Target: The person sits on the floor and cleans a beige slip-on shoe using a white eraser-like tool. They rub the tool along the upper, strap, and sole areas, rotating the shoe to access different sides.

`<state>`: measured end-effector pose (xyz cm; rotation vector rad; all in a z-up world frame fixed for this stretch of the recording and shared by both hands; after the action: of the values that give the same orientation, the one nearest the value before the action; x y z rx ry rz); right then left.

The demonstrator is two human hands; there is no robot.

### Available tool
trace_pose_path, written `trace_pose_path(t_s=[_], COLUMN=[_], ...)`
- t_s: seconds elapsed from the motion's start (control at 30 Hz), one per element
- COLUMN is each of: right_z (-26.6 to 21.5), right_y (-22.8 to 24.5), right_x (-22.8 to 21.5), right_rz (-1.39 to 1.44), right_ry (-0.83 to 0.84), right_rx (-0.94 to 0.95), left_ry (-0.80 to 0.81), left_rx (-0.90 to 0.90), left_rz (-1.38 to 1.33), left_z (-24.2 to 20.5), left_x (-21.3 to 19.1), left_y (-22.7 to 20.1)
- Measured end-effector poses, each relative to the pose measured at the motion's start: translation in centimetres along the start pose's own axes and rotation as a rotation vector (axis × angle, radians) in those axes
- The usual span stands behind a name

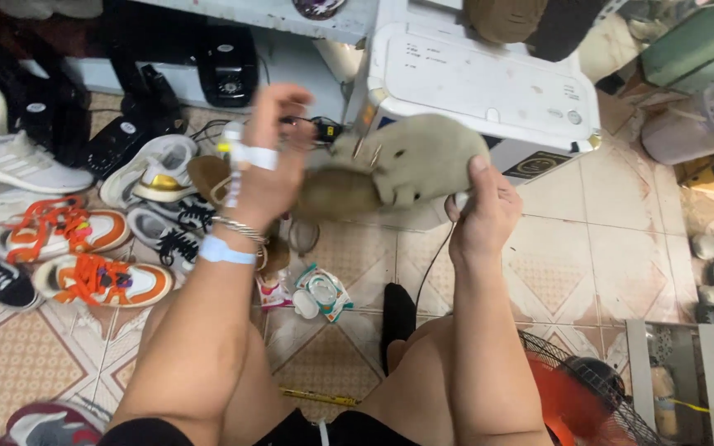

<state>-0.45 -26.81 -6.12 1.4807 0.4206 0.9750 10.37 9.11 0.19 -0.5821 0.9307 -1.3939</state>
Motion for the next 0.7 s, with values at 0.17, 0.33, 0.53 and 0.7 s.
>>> trace_pose_path(t_s=[0.17, 0.33, 0.53, 0.7], right_z=[-1.6, -1.8, -2.7, -2.0], right_y=[3.9, 2.8, 5.4, 2.8], right_x=[2.1, 2.8, 4.4, 2.5], right_rz=[0.101, 0.078, 0.094, 0.097], right_ry=[-0.398, -0.413, -0.286, -0.277], right_rx=[0.212, 0.372, 0.23, 0.27], left_ry=[0.098, 0.12, -0.169, -0.215], left_rx=[-0.181, -0.25, -0.087, 0.524], left_rz=[-0.247, -0.384, 0.01, 0.871], left_z=[0.5, -1.6, -2.5, -4.1], left_x=[-0.6, 5.0, 4.8, 5.9], left_y=[1.3, 0.4, -1.5, -2.1])
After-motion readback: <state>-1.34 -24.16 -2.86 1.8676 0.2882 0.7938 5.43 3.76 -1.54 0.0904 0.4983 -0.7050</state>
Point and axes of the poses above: each hand's wrist, its own z-axis towards the middle knuckle, its own x-axis out of the palm, y = z × x, the point moved 7 cm from there along z, towards the middle knuckle, and after that the axes turned 1 degree about z, right-handed, at the moved point
